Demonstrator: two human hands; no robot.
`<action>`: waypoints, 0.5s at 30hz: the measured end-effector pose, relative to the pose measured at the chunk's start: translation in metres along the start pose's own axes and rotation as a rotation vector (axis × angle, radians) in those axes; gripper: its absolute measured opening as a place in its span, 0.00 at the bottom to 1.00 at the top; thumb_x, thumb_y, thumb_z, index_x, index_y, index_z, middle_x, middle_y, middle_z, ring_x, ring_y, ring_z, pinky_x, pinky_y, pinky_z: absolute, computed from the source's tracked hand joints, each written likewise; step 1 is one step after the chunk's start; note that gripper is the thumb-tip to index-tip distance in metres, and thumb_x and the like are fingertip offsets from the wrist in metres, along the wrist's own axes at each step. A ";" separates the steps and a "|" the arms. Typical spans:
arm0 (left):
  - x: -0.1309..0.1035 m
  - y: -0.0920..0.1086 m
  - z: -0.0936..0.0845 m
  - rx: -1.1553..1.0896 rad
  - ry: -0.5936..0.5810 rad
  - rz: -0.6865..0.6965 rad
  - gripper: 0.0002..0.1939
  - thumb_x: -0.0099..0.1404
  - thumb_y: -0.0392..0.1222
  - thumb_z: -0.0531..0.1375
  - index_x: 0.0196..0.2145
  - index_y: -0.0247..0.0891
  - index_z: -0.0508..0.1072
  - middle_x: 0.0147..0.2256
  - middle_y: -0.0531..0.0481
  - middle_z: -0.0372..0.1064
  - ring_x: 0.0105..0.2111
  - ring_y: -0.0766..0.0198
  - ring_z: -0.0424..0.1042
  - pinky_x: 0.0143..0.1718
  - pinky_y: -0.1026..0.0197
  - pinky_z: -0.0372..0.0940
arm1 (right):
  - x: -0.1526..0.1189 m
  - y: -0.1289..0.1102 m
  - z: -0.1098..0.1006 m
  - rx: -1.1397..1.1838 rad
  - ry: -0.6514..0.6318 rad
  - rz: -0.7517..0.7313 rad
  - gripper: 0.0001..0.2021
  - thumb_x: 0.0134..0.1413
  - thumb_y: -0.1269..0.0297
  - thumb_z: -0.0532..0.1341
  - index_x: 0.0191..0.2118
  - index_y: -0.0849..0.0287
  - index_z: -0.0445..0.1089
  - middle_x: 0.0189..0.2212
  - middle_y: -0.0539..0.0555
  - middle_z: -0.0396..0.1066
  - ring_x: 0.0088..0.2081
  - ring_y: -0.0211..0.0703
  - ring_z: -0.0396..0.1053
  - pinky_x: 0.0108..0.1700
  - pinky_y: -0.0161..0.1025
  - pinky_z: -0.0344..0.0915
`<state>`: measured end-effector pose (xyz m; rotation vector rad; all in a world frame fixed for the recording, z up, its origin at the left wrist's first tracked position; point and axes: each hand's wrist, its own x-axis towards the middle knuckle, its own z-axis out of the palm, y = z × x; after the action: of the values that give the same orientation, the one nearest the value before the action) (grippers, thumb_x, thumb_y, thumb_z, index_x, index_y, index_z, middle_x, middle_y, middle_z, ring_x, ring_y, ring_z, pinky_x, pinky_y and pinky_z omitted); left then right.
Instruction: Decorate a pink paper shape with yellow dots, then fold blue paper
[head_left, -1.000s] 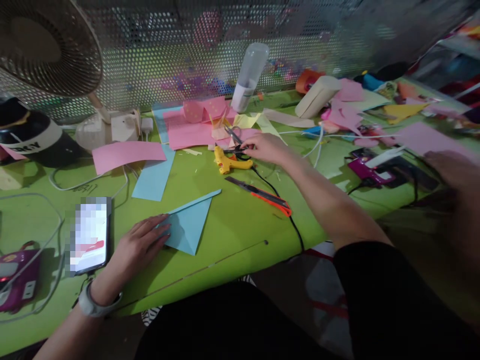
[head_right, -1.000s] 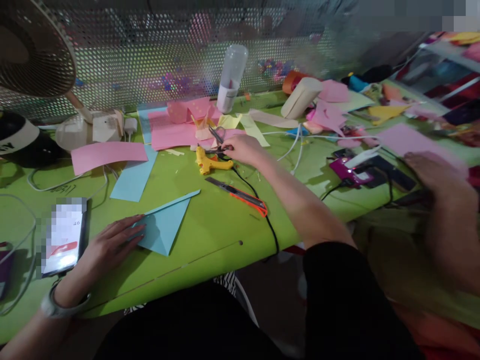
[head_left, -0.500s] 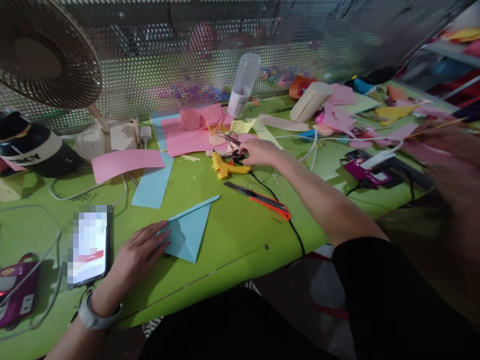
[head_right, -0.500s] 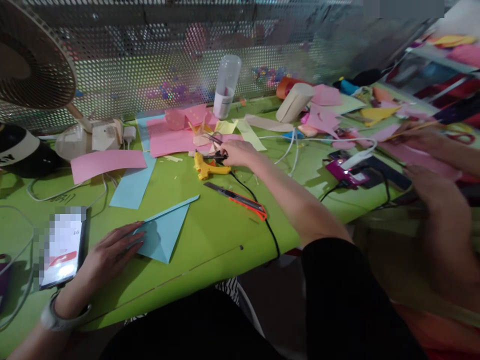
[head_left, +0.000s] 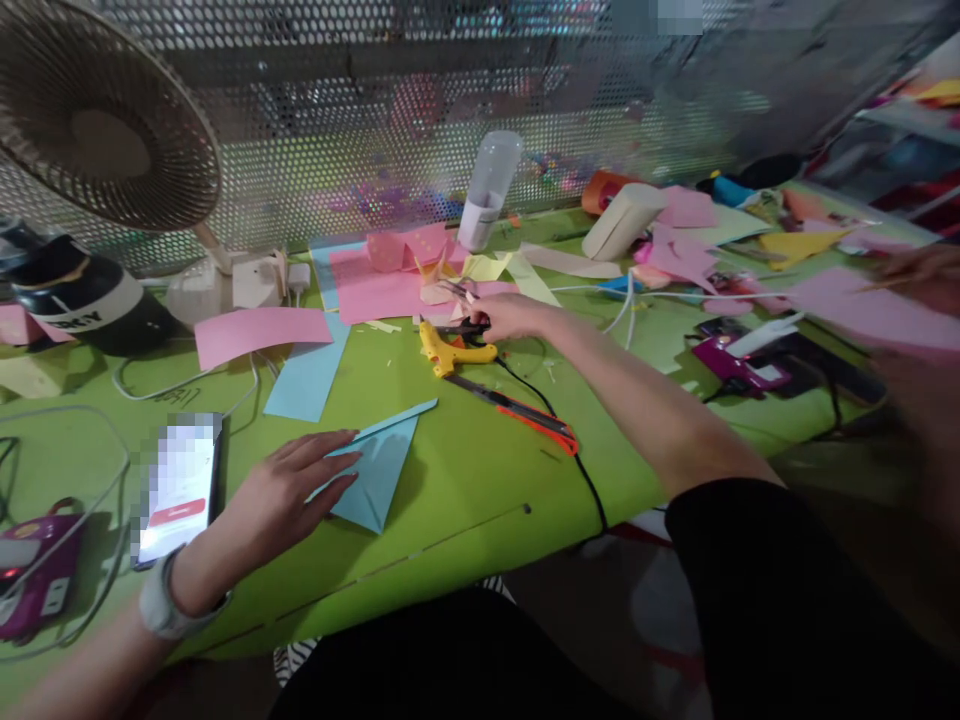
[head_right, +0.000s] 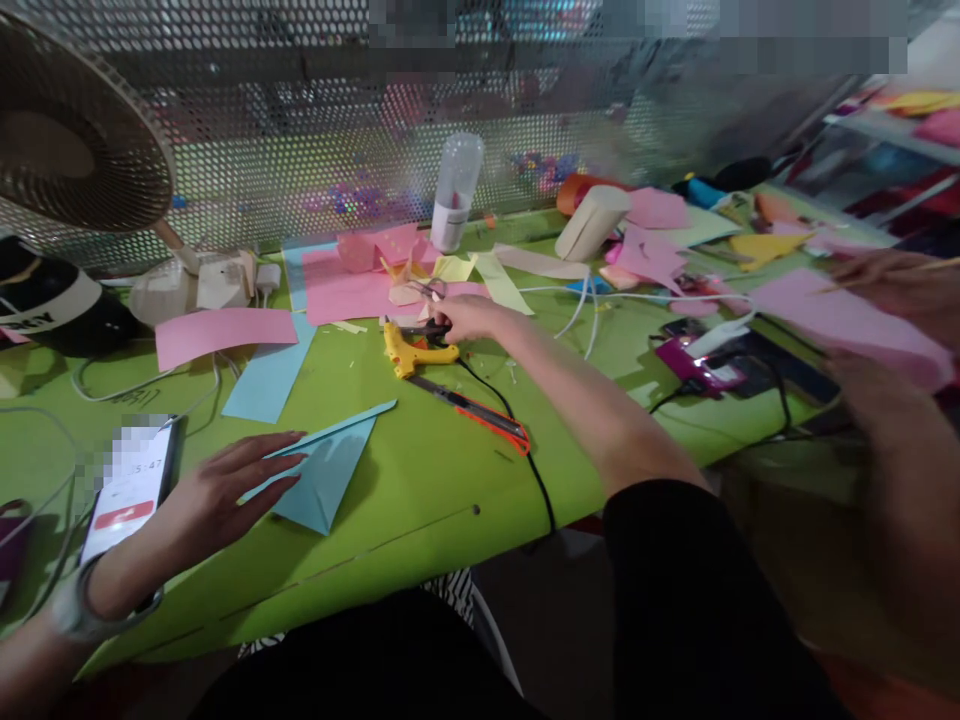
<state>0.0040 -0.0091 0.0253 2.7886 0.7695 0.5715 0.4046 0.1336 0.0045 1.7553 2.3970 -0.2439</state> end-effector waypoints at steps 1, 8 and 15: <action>0.008 0.002 0.002 -0.001 -0.013 0.015 0.12 0.69 0.38 0.57 0.49 0.39 0.75 0.53 0.42 0.72 0.51 0.55 0.74 0.49 0.53 0.73 | -0.001 -0.003 0.000 -0.004 0.006 -0.009 0.17 0.44 0.67 0.63 0.44 0.56 0.72 0.41 0.53 0.76 0.39 0.45 0.72 0.33 0.35 0.59; 0.046 0.008 0.026 0.008 -0.018 0.122 0.12 0.70 0.39 0.54 0.45 0.35 0.76 0.50 0.40 0.74 0.46 0.54 0.76 0.45 0.50 0.74 | -0.017 -0.019 -0.010 -0.035 0.121 0.009 0.16 0.49 0.67 0.61 0.46 0.54 0.72 0.46 0.55 0.75 0.43 0.50 0.71 0.35 0.38 0.60; 0.015 -0.010 0.012 0.078 -0.008 -0.047 0.14 0.70 0.42 0.56 0.50 0.38 0.74 0.52 0.41 0.73 0.48 0.53 0.75 0.48 0.49 0.73 | -0.054 0.001 -0.021 -0.002 0.236 0.174 0.16 0.50 0.71 0.60 0.47 0.59 0.72 0.47 0.61 0.73 0.42 0.53 0.70 0.35 0.41 0.58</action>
<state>0.0166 0.0061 0.0167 2.8330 0.8711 0.5321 0.4214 0.0890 0.0367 2.0824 2.3720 -0.0119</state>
